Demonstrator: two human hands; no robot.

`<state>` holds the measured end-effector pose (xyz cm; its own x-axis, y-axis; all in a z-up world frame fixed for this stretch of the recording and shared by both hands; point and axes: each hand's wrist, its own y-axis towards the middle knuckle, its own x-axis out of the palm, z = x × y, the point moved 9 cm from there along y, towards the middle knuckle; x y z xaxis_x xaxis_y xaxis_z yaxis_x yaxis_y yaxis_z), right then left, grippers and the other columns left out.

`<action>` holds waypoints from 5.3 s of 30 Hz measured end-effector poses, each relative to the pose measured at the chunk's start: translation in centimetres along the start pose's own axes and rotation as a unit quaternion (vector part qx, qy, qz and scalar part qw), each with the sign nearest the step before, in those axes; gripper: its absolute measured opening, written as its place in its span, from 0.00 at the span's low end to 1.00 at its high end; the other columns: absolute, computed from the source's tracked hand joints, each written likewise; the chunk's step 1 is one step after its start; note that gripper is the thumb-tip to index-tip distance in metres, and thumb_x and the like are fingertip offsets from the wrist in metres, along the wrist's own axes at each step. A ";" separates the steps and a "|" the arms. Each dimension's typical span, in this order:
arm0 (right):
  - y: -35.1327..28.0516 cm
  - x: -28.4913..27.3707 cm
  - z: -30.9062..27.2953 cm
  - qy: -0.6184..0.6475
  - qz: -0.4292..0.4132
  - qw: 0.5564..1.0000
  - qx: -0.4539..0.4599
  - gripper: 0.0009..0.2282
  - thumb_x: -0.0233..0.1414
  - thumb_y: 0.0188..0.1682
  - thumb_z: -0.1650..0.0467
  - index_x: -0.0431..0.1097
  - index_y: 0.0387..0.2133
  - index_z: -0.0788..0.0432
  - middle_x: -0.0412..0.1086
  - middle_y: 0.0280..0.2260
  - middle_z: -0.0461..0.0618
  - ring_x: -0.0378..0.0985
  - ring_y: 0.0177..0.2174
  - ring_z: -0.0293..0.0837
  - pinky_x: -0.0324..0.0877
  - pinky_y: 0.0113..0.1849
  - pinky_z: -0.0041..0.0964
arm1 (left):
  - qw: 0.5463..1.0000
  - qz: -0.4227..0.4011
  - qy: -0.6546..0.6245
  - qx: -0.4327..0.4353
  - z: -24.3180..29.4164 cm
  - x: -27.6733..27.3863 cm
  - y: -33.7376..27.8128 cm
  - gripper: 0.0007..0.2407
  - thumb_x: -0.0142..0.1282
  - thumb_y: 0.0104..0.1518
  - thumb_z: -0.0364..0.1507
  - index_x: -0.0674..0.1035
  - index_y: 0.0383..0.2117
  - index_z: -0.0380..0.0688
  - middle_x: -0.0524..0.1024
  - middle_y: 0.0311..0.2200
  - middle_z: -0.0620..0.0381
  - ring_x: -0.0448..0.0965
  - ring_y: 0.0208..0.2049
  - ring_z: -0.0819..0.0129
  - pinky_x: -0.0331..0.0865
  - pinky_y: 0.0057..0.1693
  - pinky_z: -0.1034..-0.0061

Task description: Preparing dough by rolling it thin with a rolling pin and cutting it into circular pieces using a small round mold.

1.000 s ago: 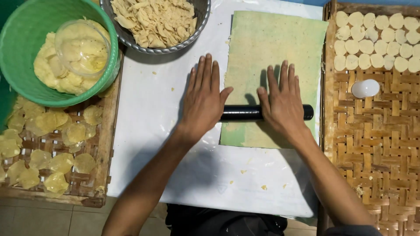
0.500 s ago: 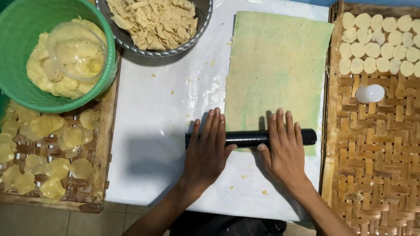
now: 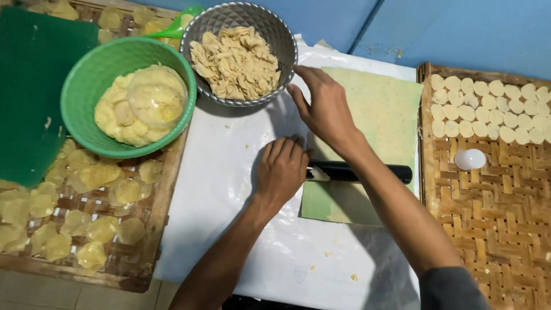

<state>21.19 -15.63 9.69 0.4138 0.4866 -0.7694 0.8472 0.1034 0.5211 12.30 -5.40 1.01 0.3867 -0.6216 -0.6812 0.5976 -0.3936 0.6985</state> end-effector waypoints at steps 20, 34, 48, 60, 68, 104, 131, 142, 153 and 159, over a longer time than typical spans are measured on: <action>8.7 7.7 1.1 0.015 -0.107 0.994 0.006 0.06 0.51 0.47 0.78 0.72 0.33 0.75 0.74 0.22 0.65 0.77 0.18 0.55 0.73 0.20 0.45 | 0.997 -0.025 -0.064 -0.022 1.6 -5.1 3.3 0.08 0.60 0.57 0.25 0.81 0.38 0.33 0.80 0.39 0.49 0.77 0.40 0.61 0.70 0.48 0.69; 7.9 6.2 0.5 0.083 -0.062 0.995 -0.002 0.09 0.60 0.38 0.81 0.74 0.33 0.72 0.77 0.31 0.63 0.81 0.26 0.53 0.79 0.28 0.40 | 0.996 -0.029 -0.085 -0.021 1.7 -5.1 3.1 0.06 0.62 0.56 0.22 0.83 0.37 0.33 0.81 0.31 0.53 0.76 0.31 0.66 0.69 0.44 0.71; 7.1 9.1 0.7 0.082 -0.121 0.989 0.013 0.03 0.53 0.46 0.81 0.74 0.29 0.67 0.75 0.22 0.51 0.77 0.18 0.42 0.76 0.21 0.31 | 0.957 -0.277 -0.086 -0.012 4.2 -6.1 -0.9 0.15 0.53 0.62 0.29 0.77 0.48 0.26 0.74 0.53 0.35 0.74 0.52 0.50 0.65 0.60 0.59; 8.3 11.0 3.0 0.078 -0.069 0.993 0.058 0.09 0.55 0.42 0.83 0.75 0.36 0.75 0.72 0.34 0.60 0.79 0.25 0.51 0.86 0.28 0.31 | 0.962 -0.253 -0.086 0.054 7.6 -10.4 -2.8 0.09 0.52 0.52 0.20 0.74 0.39 0.37 0.72 0.36 0.50 0.69 0.33 0.61 0.63 0.44 0.70; 6.2 2.7 1.2 0.221 -0.012 0.975 0.029 0.07 0.55 0.53 0.74 0.71 0.41 0.68 0.77 0.32 0.58 0.83 0.29 0.47 0.84 0.32 0.34 | 0.980 -0.188 -0.031 0.050 5.9 -10.8 -0.1 0.10 0.61 0.51 0.22 0.77 0.40 0.36 0.77 0.35 0.51 0.74 0.33 0.65 0.68 0.41 0.71; -18.2 -4.2 -1.7 0.052 -0.030 0.997 0.038 0.09 0.59 0.45 0.77 0.73 0.39 0.60 0.74 0.35 0.53 0.81 0.36 0.53 0.77 0.36 0.44 | 0.997 -0.052 -0.058 -0.016 -0.8 -4.4 1.5 0.18 0.67 0.46 0.27 0.76 0.43 0.37 0.73 0.34 0.49 0.77 0.36 0.55 0.73 0.43 0.66; -20.3 -5.0 -1.1 0.091 -0.039 0.993 0.067 0.09 0.54 0.46 0.78 0.73 0.40 0.62 0.76 0.35 0.58 0.80 0.38 0.61 0.76 0.38 0.52 | 0.969 -0.162 -0.168 0.081 0.8 -4.2 1.8 0.19 0.66 0.49 0.28 0.78 0.49 0.41 0.74 0.35 0.51 0.78 0.38 0.56 0.70 0.47 0.65; -16.0 -6.6 4.3 -0.123 -0.050 0.990 0.047 0.18 0.51 0.58 0.64 0.68 0.56 0.63 0.65 0.55 0.68 0.67 0.57 0.67 0.64 0.56 0.58 | 0.961 -0.195 -0.130 0.146 2.1 -4.6 2.0 0.16 0.60 0.53 0.27 0.79 0.49 0.46 0.76 0.36 0.52 0.78 0.39 0.57 0.68 0.52 0.60; -16.8 -2.7 7.5 -0.177 -0.165 0.961 0.132 0.27 0.31 0.63 0.57 0.52 0.70 0.60 0.55 0.66 0.68 0.51 0.67 0.61 0.46 0.63 0.58 | 0.974 -0.212 -0.014 0.083 2.0 -2.6 1.9 0.24 0.41 0.69 0.45 0.72 0.62 0.41 0.70 0.62 0.43 0.66 0.64 0.42 0.46 0.67 0.34; -14.5 -2.1 9.1 -0.119 -0.192 0.957 0.181 0.28 0.25 0.63 0.56 0.46 0.72 0.59 0.46 0.69 0.70 0.40 0.68 0.63 0.39 0.64 0.59 | 0.950 -0.313 -0.003 0.016 0.1 0.1 3.5 0.24 0.33 0.72 0.42 0.70 0.64 0.37 0.61 0.68 0.41 0.55 0.70 0.43 0.40 0.71 0.42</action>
<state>11.06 -26.08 0.37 0.0761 0.2582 -0.9631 0.9941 -0.0939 0.0534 14.36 -6.98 3.42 -0.0400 -0.2628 -0.9640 0.6872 -0.7077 0.1644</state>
